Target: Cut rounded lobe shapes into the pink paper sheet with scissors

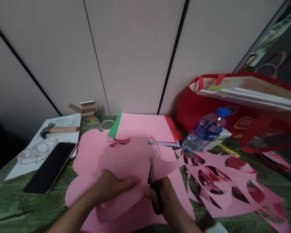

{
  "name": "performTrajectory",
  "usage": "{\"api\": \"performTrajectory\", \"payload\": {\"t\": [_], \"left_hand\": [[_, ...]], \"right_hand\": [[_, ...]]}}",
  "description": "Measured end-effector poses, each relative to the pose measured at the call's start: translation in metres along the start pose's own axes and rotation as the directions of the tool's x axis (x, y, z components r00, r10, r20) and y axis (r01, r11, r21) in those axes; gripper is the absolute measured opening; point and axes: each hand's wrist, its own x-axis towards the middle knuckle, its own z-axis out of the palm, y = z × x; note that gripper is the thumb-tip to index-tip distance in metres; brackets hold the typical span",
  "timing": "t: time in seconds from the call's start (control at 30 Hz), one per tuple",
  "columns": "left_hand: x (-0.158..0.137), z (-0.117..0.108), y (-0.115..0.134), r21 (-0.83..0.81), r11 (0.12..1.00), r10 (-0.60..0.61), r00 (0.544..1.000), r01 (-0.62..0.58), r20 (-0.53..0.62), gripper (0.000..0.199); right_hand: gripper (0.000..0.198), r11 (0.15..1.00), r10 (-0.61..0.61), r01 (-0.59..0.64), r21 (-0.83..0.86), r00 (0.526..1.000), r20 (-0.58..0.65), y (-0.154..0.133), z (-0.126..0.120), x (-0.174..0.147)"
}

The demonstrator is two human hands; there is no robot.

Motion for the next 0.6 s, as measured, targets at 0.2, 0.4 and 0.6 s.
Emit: {"api": "performTrajectory", "payload": {"t": [0.2, 0.4, 0.6], "left_hand": [[0.008, 0.000, -0.010, -0.048, 0.998, 0.044, 0.999, -0.045, -0.016, 0.050], [0.007, -0.005, -0.010, -0.209, 0.969, 0.147, 0.987, -0.130, 0.070, 0.047], [0.014, -0.003, -0.007, -0.690, 0.719, 0.236, 0.963, -0.080, 0.133, 0.037]], "right_hand": [[0.029, 0.995, -0.097, 0.099, 0.030, 0.994, -0.049, 0.015, -0.003, 0.006], [0.013, 0.999, -0.009, 0.014, 0.041, 0.993, -0.115, 0.027, -0.001, 0.007], [0.006, 0.997, 0.071, -0.063, 0.054, 0.984, -0.161, 0.017, 0.002, 0.010]]}}
